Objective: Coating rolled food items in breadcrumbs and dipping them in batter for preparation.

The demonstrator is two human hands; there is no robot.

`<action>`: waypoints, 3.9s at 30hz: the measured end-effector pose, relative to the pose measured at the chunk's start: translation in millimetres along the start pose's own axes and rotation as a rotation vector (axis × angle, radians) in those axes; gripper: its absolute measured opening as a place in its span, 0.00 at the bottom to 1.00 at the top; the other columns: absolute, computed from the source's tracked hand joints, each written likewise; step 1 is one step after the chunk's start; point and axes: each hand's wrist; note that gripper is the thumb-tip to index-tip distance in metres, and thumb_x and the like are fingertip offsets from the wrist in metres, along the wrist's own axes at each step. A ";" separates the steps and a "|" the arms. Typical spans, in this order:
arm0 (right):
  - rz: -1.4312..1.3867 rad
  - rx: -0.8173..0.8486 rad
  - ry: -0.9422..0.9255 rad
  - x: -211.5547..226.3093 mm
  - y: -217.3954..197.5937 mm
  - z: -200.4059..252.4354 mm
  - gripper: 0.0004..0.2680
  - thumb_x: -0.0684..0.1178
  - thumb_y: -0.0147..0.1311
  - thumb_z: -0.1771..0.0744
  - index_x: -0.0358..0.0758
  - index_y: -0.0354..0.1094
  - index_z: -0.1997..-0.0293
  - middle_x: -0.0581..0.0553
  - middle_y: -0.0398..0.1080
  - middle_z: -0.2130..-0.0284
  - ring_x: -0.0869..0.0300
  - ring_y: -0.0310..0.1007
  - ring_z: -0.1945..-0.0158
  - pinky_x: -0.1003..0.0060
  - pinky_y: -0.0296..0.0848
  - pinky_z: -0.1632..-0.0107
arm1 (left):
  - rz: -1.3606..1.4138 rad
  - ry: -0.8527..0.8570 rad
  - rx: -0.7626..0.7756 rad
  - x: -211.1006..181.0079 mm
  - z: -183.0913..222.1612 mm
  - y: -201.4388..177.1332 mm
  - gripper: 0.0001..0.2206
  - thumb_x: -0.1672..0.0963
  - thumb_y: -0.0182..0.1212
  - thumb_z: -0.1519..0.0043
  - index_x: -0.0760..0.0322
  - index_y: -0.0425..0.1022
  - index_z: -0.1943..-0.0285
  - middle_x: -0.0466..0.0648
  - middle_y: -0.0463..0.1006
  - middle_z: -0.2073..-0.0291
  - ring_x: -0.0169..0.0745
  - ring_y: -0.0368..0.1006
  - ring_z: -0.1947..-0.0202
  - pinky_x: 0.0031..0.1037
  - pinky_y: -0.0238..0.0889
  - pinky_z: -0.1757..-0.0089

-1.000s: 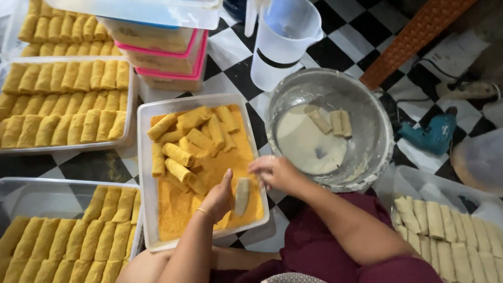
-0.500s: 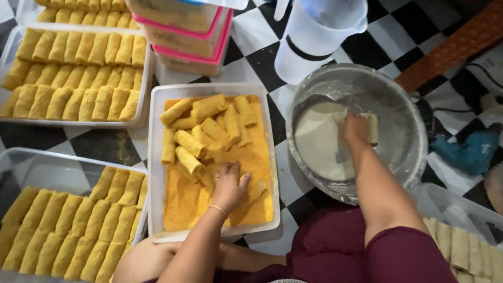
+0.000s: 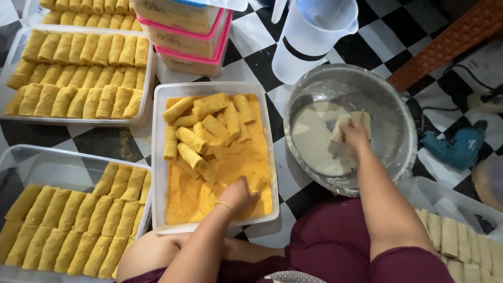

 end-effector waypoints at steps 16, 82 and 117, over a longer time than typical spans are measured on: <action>0.185 0.640 -0.461 150.3 18.2 219.1 0.16 0.45 0.66 0.39 0.48 0.78 0.44 0.35 0.77 0.45 0.41 0.73 0.39 0.50 0.65 0.35 | 0.252 -0.063 -0.142 45.3 -53.2 38.3 0.33 0.39 0.52 0.34 0.74 0.79 0.48 0.69 0.80 0.52 0.66 0.74 0.42 0.50 0.66 0.42; 0.609 -0.155 -0.393 -7.1 -8.0 -30.7 0.09 0.53 0.58 0.31 0.57 0.76 0.44 0.56 0.78 0.54 0.59 0.76 0.47 0.60 0.71 0.40 | -0.071 -0.021 -0.415 -4.3 -14.5 -2.5 0.21 0.51 0.73 0.48 0.57 0.72 0.50 0.56 0.80 0.57 0.63 0.81 0.56 0.47 0.77 0.55; -0.308 0.273 -0.205 107.9 -1.2 134.9 0.35 0.29 0.48 0.36 0.48 0.31 0.22 0.32 0.43 0.25 0.48 0.74 0.46 0.60 0.83 0.54 | 0.400 0.118 -0.439 23.3 -29.5 13.9 0.15 0.53 0.61 0.36 0.53 0.75 0.40 0.52 0.74 0.48 0.52 0.78 0.52 0.40 0.75 0.53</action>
Point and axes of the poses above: each hand's wrist, its own z-axis away from the middle knuckle, its own y-axis out of the palm, x = y × z
